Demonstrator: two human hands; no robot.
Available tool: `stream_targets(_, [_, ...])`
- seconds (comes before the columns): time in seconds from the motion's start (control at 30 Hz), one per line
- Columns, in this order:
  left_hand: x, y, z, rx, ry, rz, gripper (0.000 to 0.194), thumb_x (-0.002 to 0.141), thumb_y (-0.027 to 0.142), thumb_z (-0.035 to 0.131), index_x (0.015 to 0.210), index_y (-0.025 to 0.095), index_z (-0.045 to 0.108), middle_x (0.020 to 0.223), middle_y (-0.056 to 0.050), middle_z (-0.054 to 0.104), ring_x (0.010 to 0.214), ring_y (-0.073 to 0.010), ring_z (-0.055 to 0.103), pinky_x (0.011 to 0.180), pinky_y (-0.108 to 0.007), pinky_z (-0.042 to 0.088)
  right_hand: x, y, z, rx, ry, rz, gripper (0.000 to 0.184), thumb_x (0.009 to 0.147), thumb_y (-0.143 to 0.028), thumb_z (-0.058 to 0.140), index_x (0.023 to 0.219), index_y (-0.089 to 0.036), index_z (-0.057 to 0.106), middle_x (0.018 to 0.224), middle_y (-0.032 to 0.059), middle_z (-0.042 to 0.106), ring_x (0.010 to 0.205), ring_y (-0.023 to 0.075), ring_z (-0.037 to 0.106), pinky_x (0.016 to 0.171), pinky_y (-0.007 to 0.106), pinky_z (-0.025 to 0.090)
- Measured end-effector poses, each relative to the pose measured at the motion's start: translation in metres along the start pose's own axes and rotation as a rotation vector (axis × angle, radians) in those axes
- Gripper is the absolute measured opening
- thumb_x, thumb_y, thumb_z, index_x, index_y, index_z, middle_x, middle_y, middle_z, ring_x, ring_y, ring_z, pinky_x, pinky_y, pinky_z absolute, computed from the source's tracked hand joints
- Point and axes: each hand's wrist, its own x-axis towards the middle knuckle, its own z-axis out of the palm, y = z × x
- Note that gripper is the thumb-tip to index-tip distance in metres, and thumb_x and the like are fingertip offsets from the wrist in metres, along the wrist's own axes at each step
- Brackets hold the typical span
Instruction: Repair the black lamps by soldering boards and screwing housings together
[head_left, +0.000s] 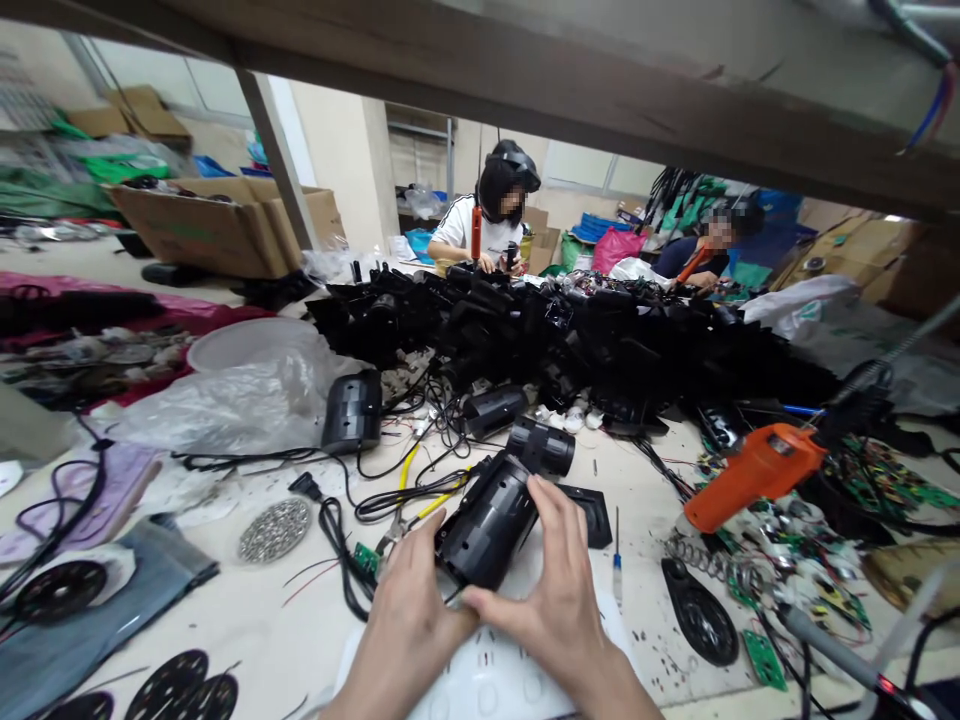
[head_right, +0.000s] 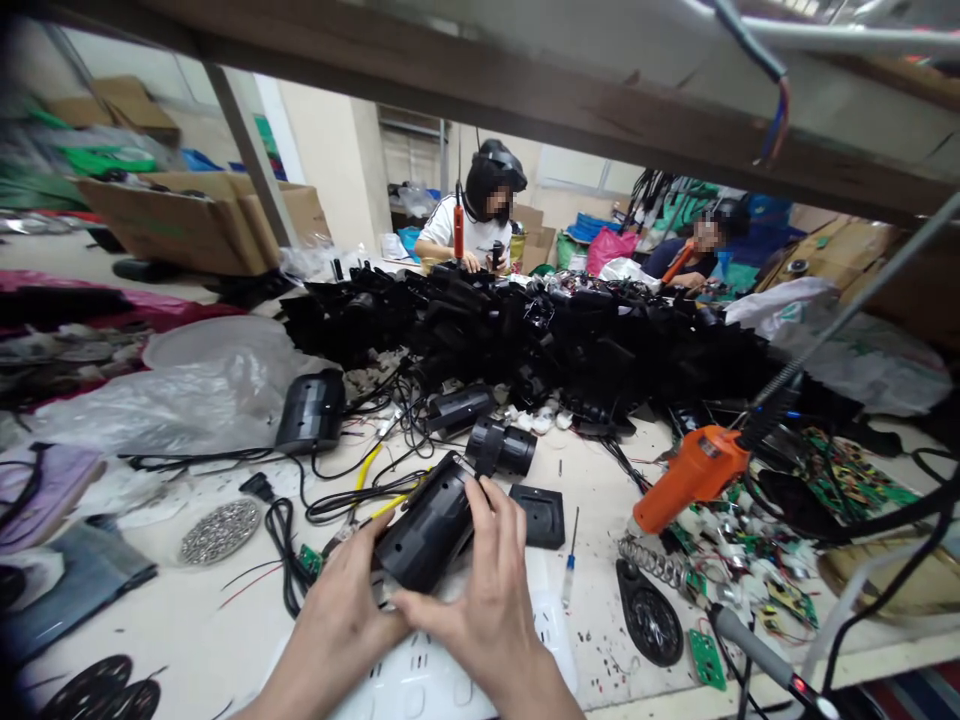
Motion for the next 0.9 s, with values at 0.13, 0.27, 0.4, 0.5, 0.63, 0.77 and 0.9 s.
stream_targets(0.13, [0.000,-0.005,0.004,0.033,0.022,0.030,0.061,0.074,0.033,0.061,0.129,0.012,0.045,0.120,-0.019,0.064,0.111,-0.0330,0.063,0.093,-0.051,0.052,0.005,0.016,-0.019,-0.082,-0.001,-0.117,0.092,0.074,-0.046,0.076,0.145,-0.014,0.026,0.139,0.0205,0.041,0.127,0.0357,0.041,0.101,0.056,0.043])
stream_targets(0.27, [0.001,-0.011,0.006,0.071,-0.003,0.034,0.061,0.077,0.045,0.061,0.128,0.014,0.046,0.115,-0.016,0.067,0.107,-0.0334,0.065,0.088,-0.049,0.055,0.015,0.039,-0.038,-0.208,0.046,-0.078,0.065,0.073,-0.039,0.077,0.123,-0.016,0.042,0.136,0.0216,0.043,0.123,0.0360,0.044,0.096,0.056,0.045])
stream_targets(0.4, [0.002,-0.013,0.007,0.074,0.027,0.045,0.057,0.080,0.047,0.057,0.127,0.016,0.047,0.116,-0.015,0.066,0.109,-0.0341,0.063,0.090,-0.050,0.053,0.021,0.055,-0.055,-0.364,0.055,-0.015,0.052,0.066,-0.033,0.080,0.103,-0.018,0.046,0.131,0.0207,0.047,0.119,0.0370,0.048,0.092,0.055,0.046])
stream_targets(0.5, [0.003,-0.014,0.006,0.080,0.009,0.049,0.059,0.079,0.050,0.057,0.127,0.015,0.048,0.115,-0.015,0.066,0.108,-0.0342,0.064,0.089,-0.050,0.054,0.020,0.060,-0.066,-0.443,0.003,0.047,0.052,0.064,-0.031,0.080,0.101,-0.019,0.046,0.130,0.0195,0.049,0.117,0.0363,0.048,0.093,0.054,0.045])
stream_targets(0.63, [0.002,-0.009,0.002,0.077,-0.021,0.027,0.060,0.078,0.048,0.059,0.126,0.014,0.048,0.115,-0.016,0.066,0.107,-0.0340,0.064,0.089,-0.050,0.054,0.026,0.071,-0.072,-0.551,0.014,0.119,0.050,0.068,-0.037,0.078,0.102,-0.018,0.046,0.126,0.0201,0.049,0.116,0.0371,0.046,0.095,0.053,0.043])
stream_targets(0.77, [0.001,-0.003,0.000,0.033,-0.014,0.009,0.056,0.078,0.043,0.060,0.124,0.015,0.049,0.115,-0.015,0.065,0.109,-0.0336,0.062,0.091,-0.051,0.052,0.048,0.089,-0.062,-0.652,-0.021,0.253,0.047,0.070,-0.040,0.075,0.100,-0.018,0.046,0.111,0.0177,0.052,0.105,0.0370,0.049,0.086,0.050,0.046])
stream_targets(0.9, [-0.001,-0.001,-0.001,0.017,-0.036,0.011,0.055,0.078,0.040,0.060,0.125,0.015,0.047,0.117,-0.015,0.063,0.111,-0.0326,0.060,0.094,-0.051,0.050,0.070,0.108,-0.042,-0.649,-0.089,0.307,0.045,0.066,-0.035,0.075,0.097,-0.017,0.049,0.100,0.0143,0.053,0.099,0.0352,0.050,0.083,0.047,0.046])
